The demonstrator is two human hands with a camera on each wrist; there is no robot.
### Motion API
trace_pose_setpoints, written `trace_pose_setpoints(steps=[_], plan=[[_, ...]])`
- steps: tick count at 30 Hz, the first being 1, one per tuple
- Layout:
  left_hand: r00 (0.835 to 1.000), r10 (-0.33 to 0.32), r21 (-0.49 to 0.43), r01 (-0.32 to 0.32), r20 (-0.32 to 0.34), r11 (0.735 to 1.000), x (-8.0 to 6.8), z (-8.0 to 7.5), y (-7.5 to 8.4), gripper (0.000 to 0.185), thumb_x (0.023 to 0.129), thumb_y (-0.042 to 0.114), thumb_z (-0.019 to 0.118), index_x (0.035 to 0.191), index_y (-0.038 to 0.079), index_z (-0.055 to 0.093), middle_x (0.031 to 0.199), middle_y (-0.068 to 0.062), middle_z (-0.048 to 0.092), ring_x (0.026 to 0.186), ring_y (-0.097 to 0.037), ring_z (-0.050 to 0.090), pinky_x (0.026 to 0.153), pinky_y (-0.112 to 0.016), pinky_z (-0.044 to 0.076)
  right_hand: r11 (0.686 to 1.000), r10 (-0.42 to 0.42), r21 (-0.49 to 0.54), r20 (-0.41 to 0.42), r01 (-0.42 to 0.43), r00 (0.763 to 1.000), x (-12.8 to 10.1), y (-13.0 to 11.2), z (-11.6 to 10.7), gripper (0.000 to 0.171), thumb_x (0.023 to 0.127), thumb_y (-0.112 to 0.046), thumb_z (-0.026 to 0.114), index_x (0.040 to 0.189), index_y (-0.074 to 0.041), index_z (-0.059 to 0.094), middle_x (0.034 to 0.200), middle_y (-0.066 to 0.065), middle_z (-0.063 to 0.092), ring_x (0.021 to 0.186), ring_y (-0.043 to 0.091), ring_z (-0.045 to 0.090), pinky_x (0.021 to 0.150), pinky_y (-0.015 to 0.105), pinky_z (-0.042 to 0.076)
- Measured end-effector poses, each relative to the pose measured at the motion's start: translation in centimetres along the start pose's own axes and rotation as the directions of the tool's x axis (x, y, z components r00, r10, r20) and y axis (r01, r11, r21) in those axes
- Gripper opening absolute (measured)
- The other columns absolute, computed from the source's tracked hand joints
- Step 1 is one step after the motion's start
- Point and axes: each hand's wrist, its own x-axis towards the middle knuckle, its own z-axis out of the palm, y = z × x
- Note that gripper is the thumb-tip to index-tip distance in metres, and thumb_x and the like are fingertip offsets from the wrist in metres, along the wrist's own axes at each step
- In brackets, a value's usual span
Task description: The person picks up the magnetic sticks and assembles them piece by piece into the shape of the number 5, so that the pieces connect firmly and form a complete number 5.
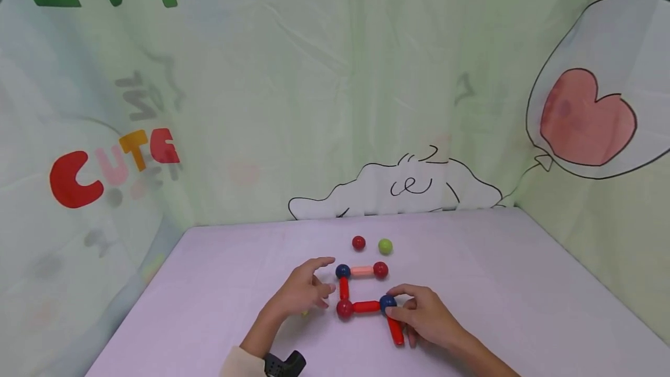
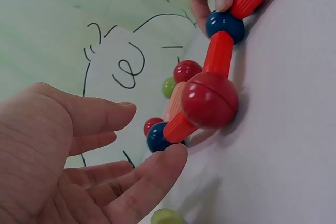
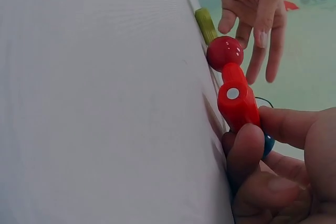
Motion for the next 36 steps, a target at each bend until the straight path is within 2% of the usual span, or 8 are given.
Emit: trace_pose_setpoints(steps=[4, 6, 13, 19, 22, 25, 31, 36], plan=[[0.999, 0.02, 0.051, -0.018, -0.038, 0.999, 0.2, -0.6, 0.2, 0.053, 0.095, 0.014, 0.07, 0.145, 0.012, 0.053, 0.132, -0.016, 0.058, 0.064, -0.019, 0.067, 0.066, -0.032, 0.056, 1.0, 0.007, 0.007, -0.012, -0.007, 1.0, 0.1, 0.1, 0.1, 0.045, 0.089, -0.022, 0.078, 0.128, -0.005, 0.063, 0.062, 0.008, 0.058, 0.045, 0.021, 0.054, 0.048, 0.027, 0.04], [0.998, 0.04, 0.089, -0.036, -0.044, 0.995, 0.5, -0.8, 0.3, 0.05, 0.095, 0.013, 0.069, 0.143, 0.011, 0.055, 0.138, -0.016, 0.056, 0.065, -0.02, 0.065, 0.064, -0.031, 0.055, 1.0, 0.004, 0.011, -0.01, -0.004, 1.0, 0.2, 0.1, 0.2, 0.044, 0.089, -0.021, 0.078, 0.128, -0.004, 0.063, 0.062, 0.007, 0.058, 0.045, 0.02, 0.054, 0.048, 0.027, 0.04], [0.991, 0.109, 0.258, -0.085, -0.079, 0.962, 2.7, -1.2, 1.0, 0.041, 0.095, 0.012, 0.069, 0.136, 0.011, 0.062, 0.132, -0.013, 0.061, 0.086, -0.018, 0.057, 0.07, -0.029, 0.052, 1.0, -0.002, 0.029, 0.008, 0.001, 1.0, 0.8, -0.3, 0.2, 0.043, 0.09, -0.021, 0.077, 0.126, -0.004, 0.063, 0.062, 0.007, 0.059, 0.045, 0.02, 0.053, 0.049, 0.026, 0.041], [0.99, 0.128, 0.37, -0.098, -0.058, 0.924, 6.0, 0.1, 2.2, 0.04, 0.096, 0.014, 0.066, 0.136, 0.012, 0.062, 0.132, -0.011, 0.061, 0.106, -0.023, 0.06, 0.085, -0.036, 0.056, 0.999, 0.029, 0.029, -0.001, -0.029, 1.0, 0.5, -0.1, 0.2, 0.042, 0.09, -0.02, 0.077, 0.125, -0.003, 0.063, 0.06, 0.007, 0.058, 0.045, 0.019, 0.051, 0.048, 0.026, 0.038], [0.99, 0.122, 0.442, -0.081, -0.066, 0.893, 7.8, 0.7, 2.4, 0.041, 0.098, 0.017, 0.065, 0.138, 0.015, 0.06, 0.137, -0.009, 0.058, 0.123, -0.026, 0.056, 0.097, -0.044, 0.053, 0.999, 0.023, 0.036, 0.001, -0.023, 1.0, 0.5, 0.0, 0.2, 0.041, 0.09, -0.021, 0.077, 0.125, -0.003, 0.063, 0.06, 0.007, 0.058, 0.045, 0.019, 0.05, 0.048, 0.026, 0.038], [0.992, 0.108, 0.486, -0.063, -0.064, 0.872, 9.4, 1.5, 2.3, 0.043, 0.099, 0.019, 0.064, 0.142, 0.018, 0.059, 0.142, -0.007, 0.055, 0.133, -0.026, 0.05, 0.104, -0.048, 0.049, 0.999, 0.012, 0.04, 0.008, -0.013, 1.0, 0.5, 0.1, 0.1, 0.041, 0.09, -0.022, 0.077, 0.124, -0.004, 0.063, 0.059, 0.006, 0.057, 0.045, 0.018, 0.05, 0.048, 0.026, 0.037], [0.996, 0.086, 0.529, -0.071, -0.004, 0.845, 11.6, 3.4, 2.0, 0.046, 0.101, 0.021, 0.062, 0.146, 0.023, 0.056, 0.145, -0.002, 0.056, 0.133, -0.023, 0.05, 0.106, -0.044, 0.047, 0.998, -0.019, 0.06, 0.027, 0.017, 0.999, 0.5, 0.5, -0.1, 0.04, 0.091, -0.022, 0.076, 0.123, -0.003, 0.063, 0.058, 0.005, 0.056, 0.043, 0.017, 0.05, 0.046, 0.025, 0.035], [0.997, 0.081, 0.578, -0.064, -0.004, 0.813, 12.2, 4.3, 1.9, 0.043, 0.1, 0.022, 0.063, 0.143, 0.028, 0.059, 0.139, 0.003, 0.059, 0.127, -0.02, 0.051, 0.105, -0.039, 0.048, 0.997, -0.023, 0.069, 0.04, 0.02, 0.999, 0.5, 0.5, -0.3, 0.04, 0.091, -0.023, 0.076, 0.123, -0.004, 0.063, 0.059, 0.005, 0.057, 0.043, 0.017, 0.05, 0.046, 0.025, 0.037]])
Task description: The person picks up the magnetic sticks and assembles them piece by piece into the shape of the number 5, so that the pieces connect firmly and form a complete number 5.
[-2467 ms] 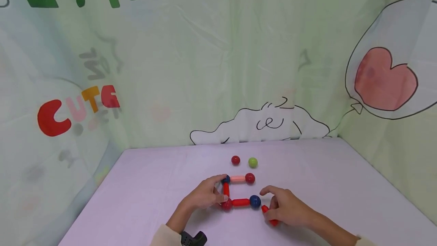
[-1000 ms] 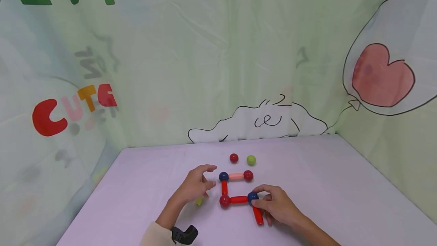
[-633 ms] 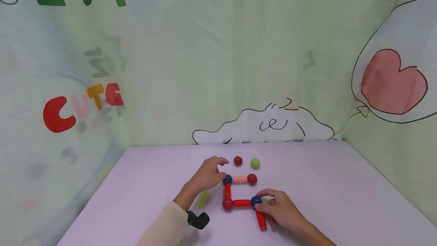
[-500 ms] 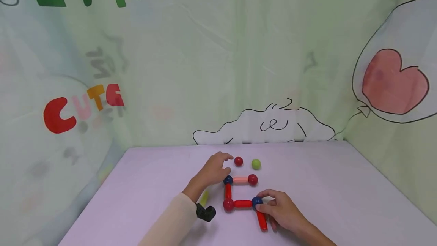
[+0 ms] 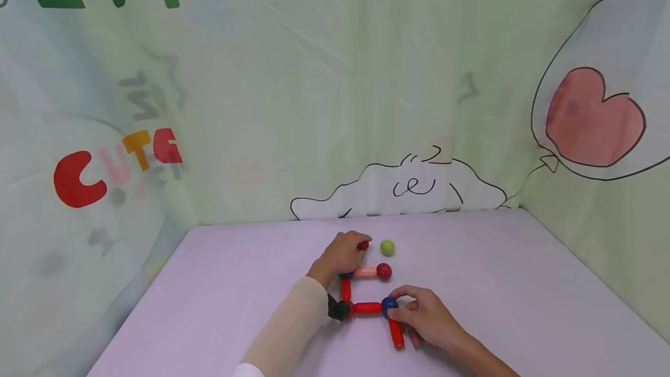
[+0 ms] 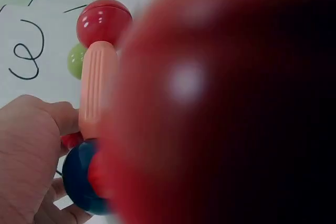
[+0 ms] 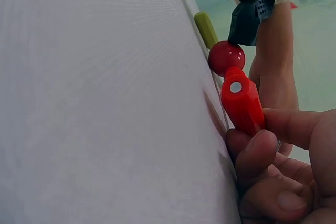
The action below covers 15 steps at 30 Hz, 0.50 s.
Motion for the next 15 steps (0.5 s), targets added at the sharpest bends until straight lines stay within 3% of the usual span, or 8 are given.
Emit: trace_pose_setpoints(steps=[5, 15], plan=[[1.0, 0.029, 0.01, -0.029, -0.003, 1.0, 0.26, -0.15, -0.1, 0.039, 0.099, 0.02, 0.066, 0.137, 0.027, 0.064, 0.129, 0.003, 0.064, 0.116, -0.018, 0.053, 0.099, -0.036, 0.05, 1.0, 0.007, -0.006, -0.006, -0.007, 1.0, 0.14, -0.31, -0.08, 0.039, 0.091, -0.023, 0.076, 0.123, -0.005, 0.062, 0.059, 0.005, 0.057, 0.044, 0.018, 0.05, 0.047, 0.025, 0.037], [1.0, 0.002, -0.07, -0.002, 0.0, 0.998, -0.48, -0.11, -0.96, 0.038, 0.097, 0.017, 0.067, 0.135, 0.018, 0.065, 0.123, -0.002, 0.066, 0.111, -0.019, 0.054, 0.097, -0.037, 0.052, 1.0, 0.004, 0.011, 0.001, -0.004, 1.0, 0.13, -0.05, 0.2, 0.039, 0.091, -0.021, 0.076, 0.123, -0.004, 0.062, 0.06, 0.006, 0.059, 0.043, 0.017, 0.05, 0.047, 0.025, 0.038]])
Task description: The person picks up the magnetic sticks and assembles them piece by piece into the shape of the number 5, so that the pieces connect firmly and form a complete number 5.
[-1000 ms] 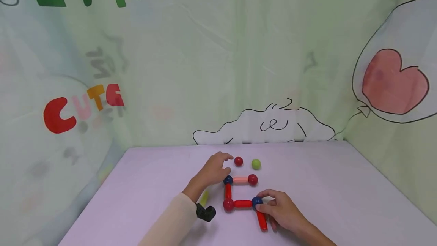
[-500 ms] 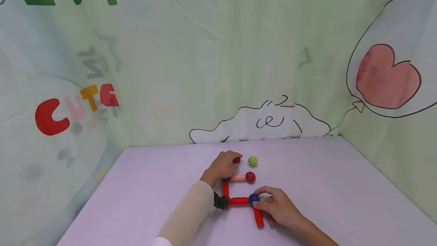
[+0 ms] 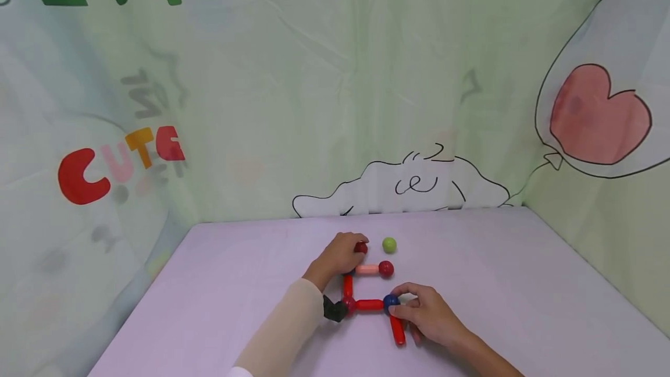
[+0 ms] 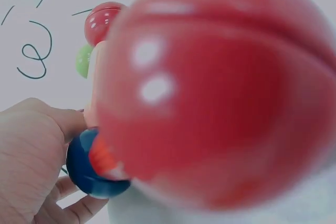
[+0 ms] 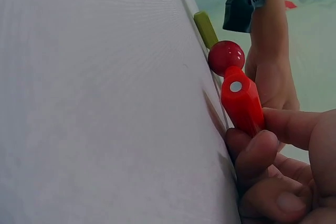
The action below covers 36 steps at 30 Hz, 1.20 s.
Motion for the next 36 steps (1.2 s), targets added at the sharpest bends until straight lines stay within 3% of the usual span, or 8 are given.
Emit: trace_pose_setpoints(steps=[11, 21, 24, 31, 36], plan=[[0.996, -0.048, -0.124, 0.038, -0.08, 0.992, -1.9, -1.1, 0.0, 0.04, 0.093, 0.023, 0.073, 0.131, 0.014, 0.065, 0.113, -0.001, 0.064, 0.103, -0.017, 0.054, 0.079, -0.031, 0.055, 1.0, 0.017, 0.001, -0.012, -0.017, 1.0, -0.1, -0.2, 0.0, 0.041, 0.091, -0.02, 0.075, 0.125, -0.002, 0.061, 0.063, 0.007, 0.062, 0.044, 0.018, 0.05, 0.048, 0.025, 0.04], [0.992, 0.008, -0.257, -0.04, -0.125, 0.966, -6.5, -1.9, 1.9, 0.042, 0.086, 0.021, 0.081, 0.124, 0.016, 0.066, 0.115, -0.001, 0.061, 0.117, -0.026, 0.055, 0.079, -0.033, 0.058, 1.0, 0.017, 0.017, -0.004, -0.017, 1.0, -0.2, -0.3, 0.0, 0.039, 0.092, -0.019, 0.074, 0.125, -0.002, 0.06, 0.065, 0.007, 0.064, 0.044, 0.018, 0.051, 0.049, 0.025, 0.041], [0.993, 0.021, -0.281, -0.054, -0.119, 0.958, -7.9, -2.1, 2.7, 0.04, 0.084, 0.021, 0.083, 0.12, 0.018, 0.066, 0.112, 0.001, 0.06, 0.113, -0.025, 0.056, 0.074, -0.029, 0.057, 1.0, 0.011, 0.029, 0.007, -0.011, 1.0, -0.2, -0.2, 0.0, 0.039, 0.093, -0.02, 0.073, 0.125, -0.001, 0.06, 0.066, 0.007, 0.065, 0.044, 0.017, 0.051, 0.049, 0.025, 0.041], [0.984, 0.163, -0.361, -0.179, -0.076, 0.915, -10.5, -1.7, 3.4, 0.037, 0.081, 0.017, 0.085, 0.114, 0.012, 0.07, 0.099, 0.009, 0.064, 0.094, -0.02, 0.06, 0.071, -0.022, 0.053, 0.999, 0.004, 0.042, 0.026, -0.005, 1.0, -0.3, -0.1, 0.0, 0.038, 0.094, -0.02, 0.073, 0.124, -0.001, 0.06, 0.065, 0.007, 0.064, 0.044, 0.017, 0.051, 0.048, 0.025, 0.04], [0.98, 0.198, -0.444, -0.169, 0.02, 0.88, -12.1, -1.0, 3.7, 0.031, 0.079, 0.013, 0.087, 0.105, 0.015, 0.072, 0.086, 0.013, 0.065, 0.078, -0.006, 0.058, 0.069, -0.02, 0.053, 0.999, 0.011, 0.032, 0.018, -0.011, 1.0, -0.2, -0.1, 0.0, 0.037, 0.094, -0.02, 0.073, 0.124, -0.002, 0.06, 0.063, 0.008, 0.063, 0.043, 0.017, 0.051, 0.047, 0.026, 0.04]])
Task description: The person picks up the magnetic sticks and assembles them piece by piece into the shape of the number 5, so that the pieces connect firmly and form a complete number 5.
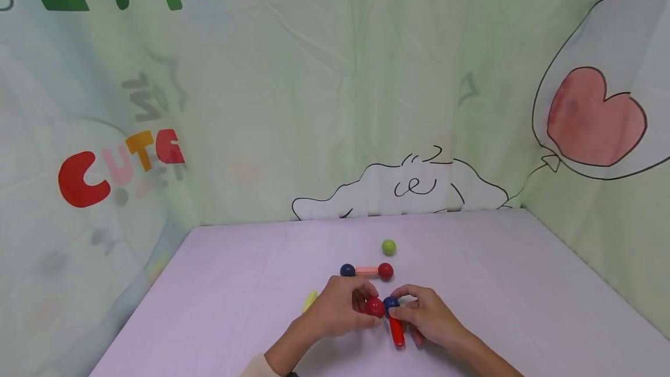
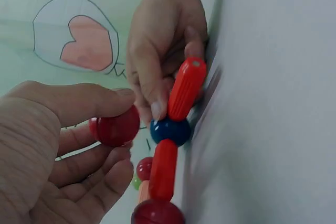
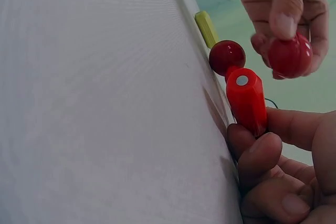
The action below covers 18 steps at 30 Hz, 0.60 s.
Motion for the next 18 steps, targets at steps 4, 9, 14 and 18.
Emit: trace_pose_setpoints(steps=[4, 9, 14, 18], plan=[[0.994, -0.032, -0.062, 0.039, 0.101, 0.997, -0.8, 0.7, 0.5, 0.029, 0.078, 0.009, 0.087, 0.101, 0.016, 0.071, 0.083, 0.013, 0.065, 0.073, -0.004, 0.059, 0.069, -0.018, 0.052, 1.0, 0.005, -0.002, 0.001, -0.005, 1.0, 0.0, 0.0, 0.0, 0.036, 0.094, -0.018, 0.071, 0.124, -0.002, 0.06, 0.06, 0.007, 0.06, 0.042, 0.017, 0.05, 0.047, 0.025, 0.039], [0.984, -0.041, -0.084, 0.056, 0.175, 0.995, -1.4, 1.7, 0.9, 0.027, 0.079, 0.01, 0.087, 0.098, 0.016, 0.07, 0.083, 0.014, 0.066, 0.072, -0.003, 0.06, 0.069, -0.016, 0.053, 1.0, 0.009, -0.001, 0.004, -0.009, 1.0, 0.0, 0.1, -0.1, 0.036, 0.094, -0.018, 0.071, 0.124, -0.002, 0.06, 0.059, 0.006, 0.058, 0.043, 0.016, 0.05, 0.047, 0.024, 0.039], [0.982, -0.054, -0.076, 0.068, 0.179, 0.995, -1.6, 2.7, 0.9, 0.026, 0.077, 0.012, 0.089, 0.093, 0.016, 0.069, 0.078, 0.014, 0.065, 0.07, -0.001, 0.062, 0.068, -0.016, 0.053, 1.0, 0.017, 0.002, -0.003, -0.017, 1.0, 0.0, -0.1, -0.1, 0.037, 0.094, -0.019, 0.072, 0.124, -0.002, 0.06, 0.059, 0.006, 0.057, 0.043, 0.017, 0.049, 0.047, 0.025, 0.039], [0.978, -0.107, -0.057, 0.119, 0.181, 0.991, -1.7, 3.2, 0.9, 0.027, 0.077, 0.015, 0.09, 0.092, 0.02, 0.067, 0.077, 0.013, 0.065, 0.069, -0.003, 0.062, 0.066, -0.017, 0.054, 0.999, 0.034, -0.003, -0.02, -0.034, 0.999, -0.1, -0.2, 0.0, 0.037, 0.093, -0.019, 0.073, 0.125, -0.002, 0.06, 0.06, 0.007, 0.058, 0.044, 0.018, 0.049, 0.049, 0.025, 0.041]])
